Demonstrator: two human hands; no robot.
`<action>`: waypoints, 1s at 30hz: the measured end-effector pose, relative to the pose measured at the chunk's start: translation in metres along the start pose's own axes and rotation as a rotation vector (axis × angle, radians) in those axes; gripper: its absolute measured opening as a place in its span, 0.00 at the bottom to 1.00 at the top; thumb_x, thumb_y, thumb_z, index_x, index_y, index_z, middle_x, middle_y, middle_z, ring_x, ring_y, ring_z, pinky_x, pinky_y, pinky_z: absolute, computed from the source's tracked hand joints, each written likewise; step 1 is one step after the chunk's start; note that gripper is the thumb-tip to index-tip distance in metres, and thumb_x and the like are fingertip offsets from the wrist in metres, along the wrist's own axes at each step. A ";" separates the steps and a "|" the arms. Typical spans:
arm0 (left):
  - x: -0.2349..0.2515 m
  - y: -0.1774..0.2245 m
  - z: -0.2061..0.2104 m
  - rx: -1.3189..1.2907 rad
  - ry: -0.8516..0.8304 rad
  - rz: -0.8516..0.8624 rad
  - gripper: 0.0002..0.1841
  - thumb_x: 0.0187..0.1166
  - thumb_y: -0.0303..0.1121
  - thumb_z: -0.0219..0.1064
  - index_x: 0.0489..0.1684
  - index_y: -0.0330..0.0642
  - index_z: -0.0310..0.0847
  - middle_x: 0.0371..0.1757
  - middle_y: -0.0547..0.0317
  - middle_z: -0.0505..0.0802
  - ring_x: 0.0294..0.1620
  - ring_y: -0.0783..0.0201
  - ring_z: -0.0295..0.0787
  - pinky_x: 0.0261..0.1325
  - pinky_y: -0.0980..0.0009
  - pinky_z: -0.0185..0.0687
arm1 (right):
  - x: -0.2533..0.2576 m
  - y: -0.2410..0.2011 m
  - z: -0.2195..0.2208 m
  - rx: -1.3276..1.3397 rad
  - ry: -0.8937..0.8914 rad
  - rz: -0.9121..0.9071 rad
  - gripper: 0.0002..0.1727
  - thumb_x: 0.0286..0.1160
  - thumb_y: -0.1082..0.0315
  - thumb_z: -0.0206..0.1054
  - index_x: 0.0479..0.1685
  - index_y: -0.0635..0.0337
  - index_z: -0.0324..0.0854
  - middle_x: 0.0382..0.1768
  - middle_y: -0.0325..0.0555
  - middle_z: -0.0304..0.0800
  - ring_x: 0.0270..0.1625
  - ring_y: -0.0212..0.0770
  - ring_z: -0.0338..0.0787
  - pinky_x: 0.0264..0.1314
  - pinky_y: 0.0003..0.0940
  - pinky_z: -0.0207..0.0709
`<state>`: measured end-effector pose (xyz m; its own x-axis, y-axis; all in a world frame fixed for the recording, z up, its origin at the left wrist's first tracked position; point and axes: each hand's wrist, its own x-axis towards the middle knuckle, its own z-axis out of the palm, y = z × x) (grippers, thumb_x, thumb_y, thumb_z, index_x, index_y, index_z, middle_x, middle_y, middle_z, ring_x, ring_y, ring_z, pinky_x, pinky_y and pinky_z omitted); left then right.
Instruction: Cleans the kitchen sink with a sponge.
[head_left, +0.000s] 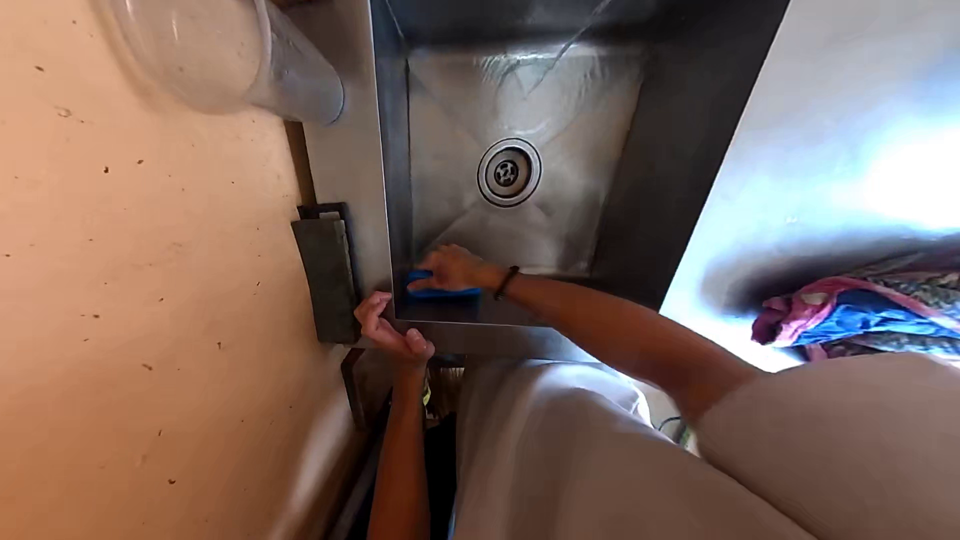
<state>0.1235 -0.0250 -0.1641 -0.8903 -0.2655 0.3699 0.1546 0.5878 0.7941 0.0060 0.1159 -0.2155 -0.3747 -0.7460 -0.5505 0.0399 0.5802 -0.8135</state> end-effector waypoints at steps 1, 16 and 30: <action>0.002 0.000 0.002 0.007 0.006 0.001 0.29 0.82 0.67 0.49 0.65 0.54 0.67 0.62 0.69 0.82 0.70 0.71 0.76 0.73 0.69 0.72 | 0.021 0.019 0.003 -0.027 0.014 0.067 0.31 0.83 0.39 0.62 0.46 0.64 0.89 0.48 0.62 0.91 0.57 0.64 0.89 0.60 0.69 0.77; 0.001 0.007 -0.007 0.021 -0.058 -0.051 0.29 0.82 0.68 0.49 0.64 0.53 0.67 0.62 0.67 0.80 0.69 0.70 0.75 0.73 0.68 0.70 | 0.051 -0.030 0.007 1.213 0.523 1.018 0.26 0.91 0.49 0.55 0.70 0.61 0.79 0.61 0.57 0.84 0.55 0.50 0.87 0.56 0.47 0.83; 0.001 0.005 -0.005 0.026 0.007 -0.043 0.31 0.79 0.69 0.51 0.65 0.54 0.65 0.65 0.66 0.78 0.73 0.69 0.72 0.74 0.68 0.69 | 0.011 -0.079 0.006 1.230 0.675 0.913 0.29 0.89 0.41 0.55 0.60 0.58 0.86 0.57 0.60 0.88 0.61 0.56 0.87 0.60 0.60 0.78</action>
<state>0.1257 -0.0262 -0.1578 -0.8927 -0.2964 0.3395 0.1051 0.5956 0.7964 0.0041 0.0595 -0.1581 -0.1119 0.1233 -0.9860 0.9856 -0.1128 -0.1259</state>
